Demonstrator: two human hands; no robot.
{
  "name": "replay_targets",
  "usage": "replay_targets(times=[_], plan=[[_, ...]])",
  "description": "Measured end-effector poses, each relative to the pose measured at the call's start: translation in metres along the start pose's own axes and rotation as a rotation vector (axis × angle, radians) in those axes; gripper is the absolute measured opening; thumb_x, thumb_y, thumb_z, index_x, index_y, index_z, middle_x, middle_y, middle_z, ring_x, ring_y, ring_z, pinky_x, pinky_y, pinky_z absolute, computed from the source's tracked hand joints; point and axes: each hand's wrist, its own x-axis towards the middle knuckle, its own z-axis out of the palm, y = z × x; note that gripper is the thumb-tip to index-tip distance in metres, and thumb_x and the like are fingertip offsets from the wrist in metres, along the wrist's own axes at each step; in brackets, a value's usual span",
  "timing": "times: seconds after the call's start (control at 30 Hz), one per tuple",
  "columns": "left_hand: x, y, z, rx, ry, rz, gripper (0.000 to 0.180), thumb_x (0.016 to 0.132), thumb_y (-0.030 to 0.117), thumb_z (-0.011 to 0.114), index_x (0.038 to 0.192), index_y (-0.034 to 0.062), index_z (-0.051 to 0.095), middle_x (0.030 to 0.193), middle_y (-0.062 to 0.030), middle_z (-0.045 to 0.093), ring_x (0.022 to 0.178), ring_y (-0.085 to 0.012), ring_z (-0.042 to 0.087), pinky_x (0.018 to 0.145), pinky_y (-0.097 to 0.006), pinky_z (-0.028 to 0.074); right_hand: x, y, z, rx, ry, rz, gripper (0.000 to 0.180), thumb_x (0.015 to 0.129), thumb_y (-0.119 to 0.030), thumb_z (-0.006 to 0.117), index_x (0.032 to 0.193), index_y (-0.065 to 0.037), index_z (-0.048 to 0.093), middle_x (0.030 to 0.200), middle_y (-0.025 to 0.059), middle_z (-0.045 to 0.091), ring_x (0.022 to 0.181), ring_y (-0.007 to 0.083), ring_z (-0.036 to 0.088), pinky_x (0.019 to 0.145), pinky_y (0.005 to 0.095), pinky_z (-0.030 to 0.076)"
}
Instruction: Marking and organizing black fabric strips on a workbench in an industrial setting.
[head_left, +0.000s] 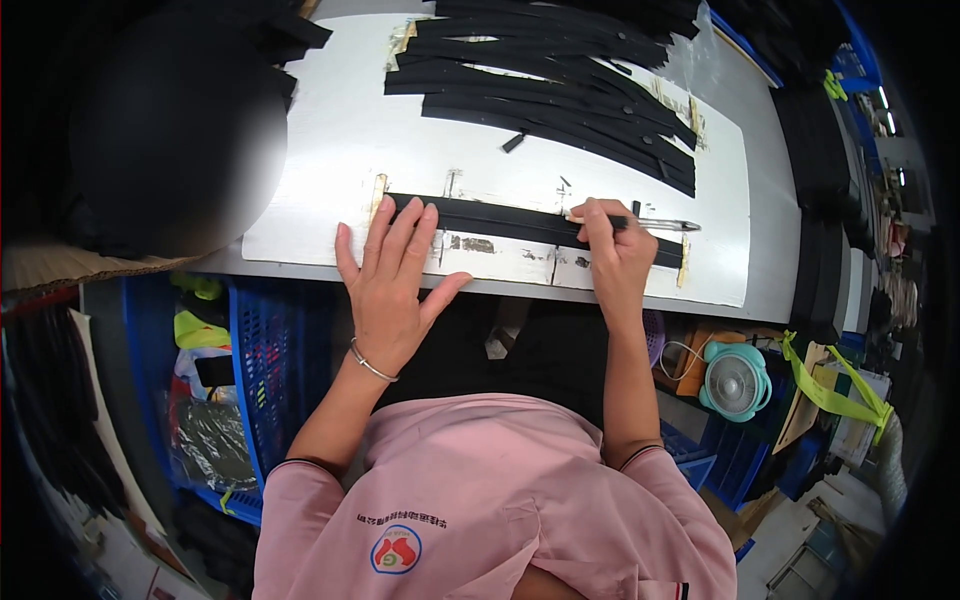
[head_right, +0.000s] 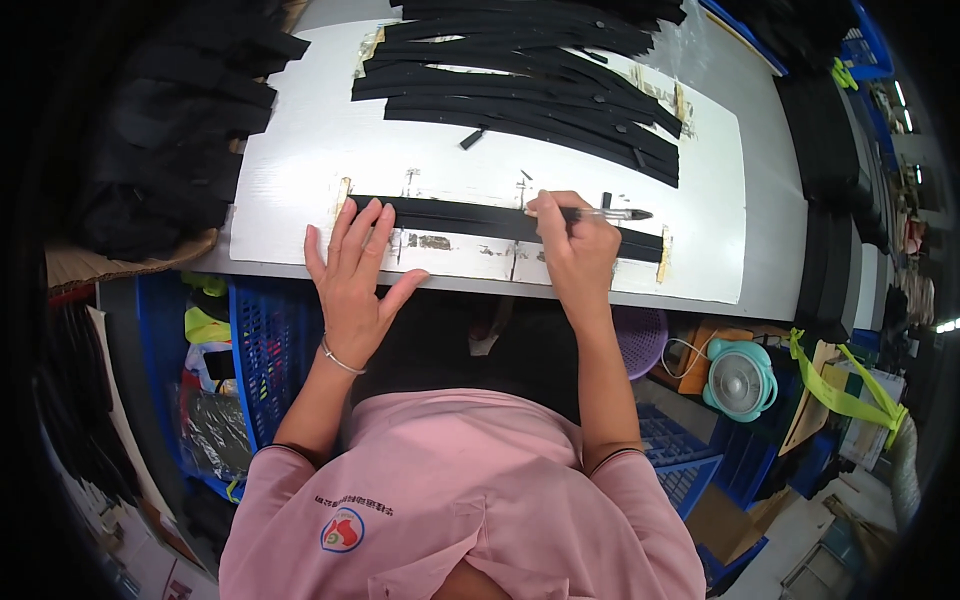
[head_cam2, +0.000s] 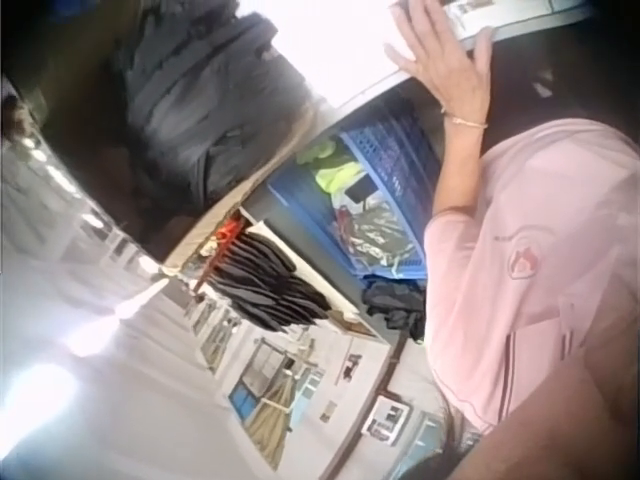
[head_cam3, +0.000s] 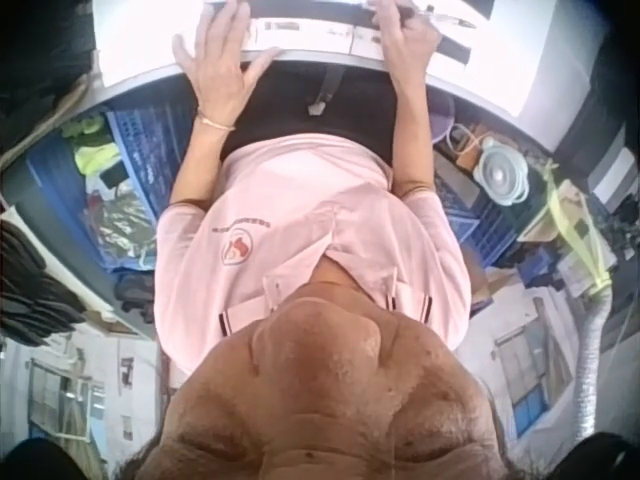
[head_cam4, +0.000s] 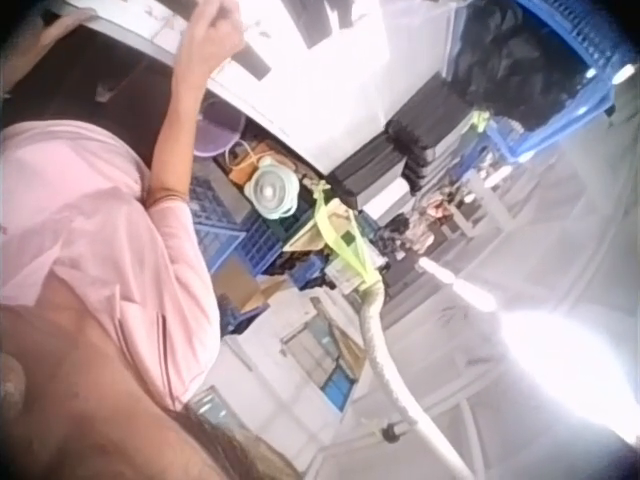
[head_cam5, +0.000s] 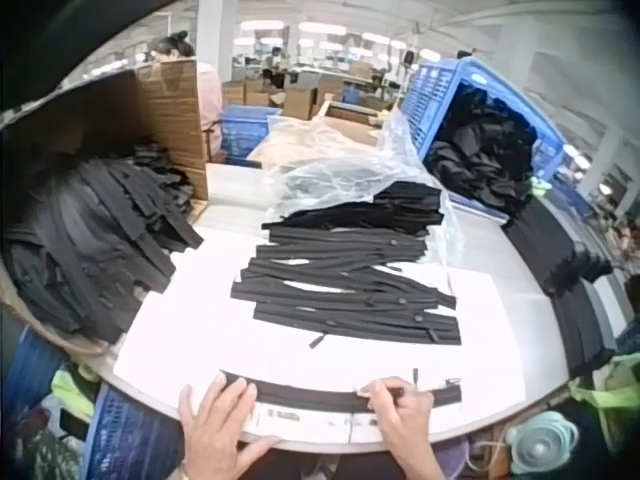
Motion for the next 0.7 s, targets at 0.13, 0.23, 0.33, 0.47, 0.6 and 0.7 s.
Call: replay_targets(times=[0.13, 0.23, 0.33, 0.47, 0.6, 0.7], plan=[[0.001, 0.001, -0.002, 0.007, -0.01, 0.012, 0.075, 0.084, 0.046, 0.078, 0.146, 0.0096, 0.056, 0.148, -0.0069, 0.055, 0.146, -0.0279, 0.042, 0.121, -0.06, 0.012, 0.001, 0.009, 0.004, 0.015, 0.014, 0.023, 0.024, 0.098, -0.016, 0.066, 0.089, 0.004, 0.075, 0.069, 0.0062, 0.071, 0.051, 0.0066, 0.055, 0.048, 0.0246, 0.04], [0.001, 0.002, -0.003, 0.0, -0.025, 0.006, 0.075, 0.085, 0.045, 0.078, 0.146, 0.0096, 0.056, 0.149, -0.0075, 0.054, 0.146, -0.0287, 0.041, 0.121, -0.06, 0.011, 0.002, 0.009, 0.006, 0.052, 0.022, 0.021, 0.026, 0.098, -0.016, 0.067, 0.084, 0.005, 0.075, 0.073, 0.0066, 0.073, 0.052, 0.0076, 0.058, 0.049, 0.0254, 0.041], [0.002, 0.004, -0.007, 0.002, -0.031, 0.007, 0.073, 0.085, 0.044, 0.079, 0.146, 0.0096, 0.056, 0.15, -0.0084, 0.053, 0.146, -0.029, 0.041, 0.121, -0.06, 0.011, 0.002, 0.008, 0.006, 0.031, 0.002, 0.001, 0.028, 0.098, -0.017, 0.067, 0.082, 0.005, 0.074, 0.077, 0.0068, 0.074, 0.052, 0.0098, 0.06, 0.049, 0.0264, 0.043], [0.01, 0.019, -0.01, -0.059, -0.011, -0.004, 0.068, 0.087, 0.038, 0.078, 0.145, 0.0102, 0.057, 0.149, -0.0099, 0.054, 0.145, -0.0294, 0.043, 0.121, -0.058, 0.011, 0.001, 0.009, 0.006, -0.044, -0.017, -0.022, 0.028, 0.097, -0.017, 0.067, 0.082, 0.006, 0.074, 0.08, 0.0066, 0.075, 0.052, 0.0132, 0.063, 0.05, 0.0271, 0.044], [0.032, 0.052, 0.008, -0.343, 0.061, 0.098, 0.043, 0.086, 0.019, 0.078, 0.127, 0.0087, 0.068, 0.131, -0.0086, 0.064, 0.121, -0.0271, 0.058, 0.113, -0.051, 0.03, 0.002, 0.01, 0.008, -0.055, -0.003, -0.039, 0.028, 0.097, -0.017, 0.067, 0.082, 0.006, 0.074, 0.08, 0.006, 0.075, 0.052, 0.0133, 0.063, 0.051, 0.0276, 0.045], [0.049, 0.069, 0.026, -0.421, 0.081, 0.091, 0.029, 0.084, 0.009, 0.077, 0.113, 0.008, 0.073, 0.115, -0.0066, 0.068, 0.107, -0.0254, 0.062, 0.101, -0.043, 0.04, 0.002, 0.011, 0.008, -0.032, 0.015, -0.066, 0.028, 0.097, -0.017, 0.067, 0.082, 0.006, 0.074, 0.078, 0.0063, 0.075, 0.053, 0.0133, 0.064, 0.051, 0.028, 0.045]])
